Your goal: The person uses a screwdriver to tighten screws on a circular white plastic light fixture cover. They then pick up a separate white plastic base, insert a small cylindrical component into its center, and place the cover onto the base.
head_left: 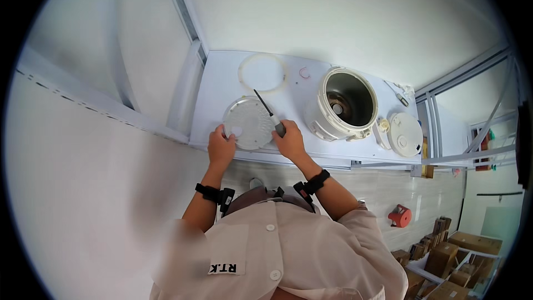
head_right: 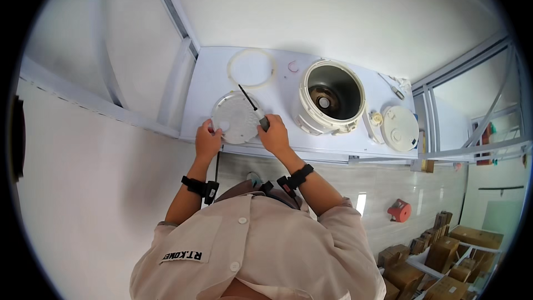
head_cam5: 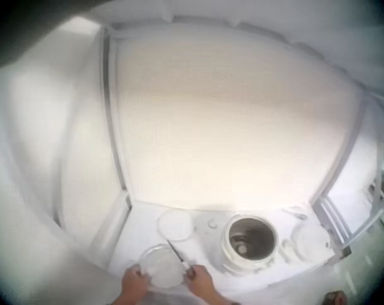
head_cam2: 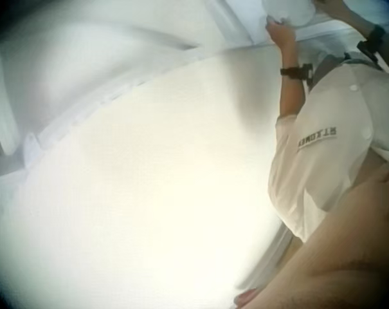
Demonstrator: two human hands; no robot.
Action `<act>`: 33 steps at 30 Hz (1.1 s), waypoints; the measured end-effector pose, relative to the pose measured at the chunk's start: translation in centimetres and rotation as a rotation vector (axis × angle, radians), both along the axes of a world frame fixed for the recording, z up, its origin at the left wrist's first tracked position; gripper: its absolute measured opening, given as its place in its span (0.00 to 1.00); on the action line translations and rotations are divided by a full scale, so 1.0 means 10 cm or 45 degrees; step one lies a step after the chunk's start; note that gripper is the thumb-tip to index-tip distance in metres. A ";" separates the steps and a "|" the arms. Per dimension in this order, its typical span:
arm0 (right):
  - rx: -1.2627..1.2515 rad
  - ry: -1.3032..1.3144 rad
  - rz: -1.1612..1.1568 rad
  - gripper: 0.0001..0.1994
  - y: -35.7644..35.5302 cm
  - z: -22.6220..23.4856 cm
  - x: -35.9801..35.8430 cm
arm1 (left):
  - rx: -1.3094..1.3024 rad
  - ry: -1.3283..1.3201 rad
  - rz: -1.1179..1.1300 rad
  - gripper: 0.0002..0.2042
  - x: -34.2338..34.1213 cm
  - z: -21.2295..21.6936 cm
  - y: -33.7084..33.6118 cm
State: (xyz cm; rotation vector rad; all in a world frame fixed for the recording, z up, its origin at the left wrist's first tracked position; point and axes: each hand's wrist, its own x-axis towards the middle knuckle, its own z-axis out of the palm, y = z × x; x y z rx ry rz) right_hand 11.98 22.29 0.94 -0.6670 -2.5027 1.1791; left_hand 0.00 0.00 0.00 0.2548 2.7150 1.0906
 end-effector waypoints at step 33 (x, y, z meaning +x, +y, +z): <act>0.064 0.271 -0.103 0.19 0.03 0.86 0.14 | 0.336 0.050 -0.081 0.30 -0.06 0.92 0.12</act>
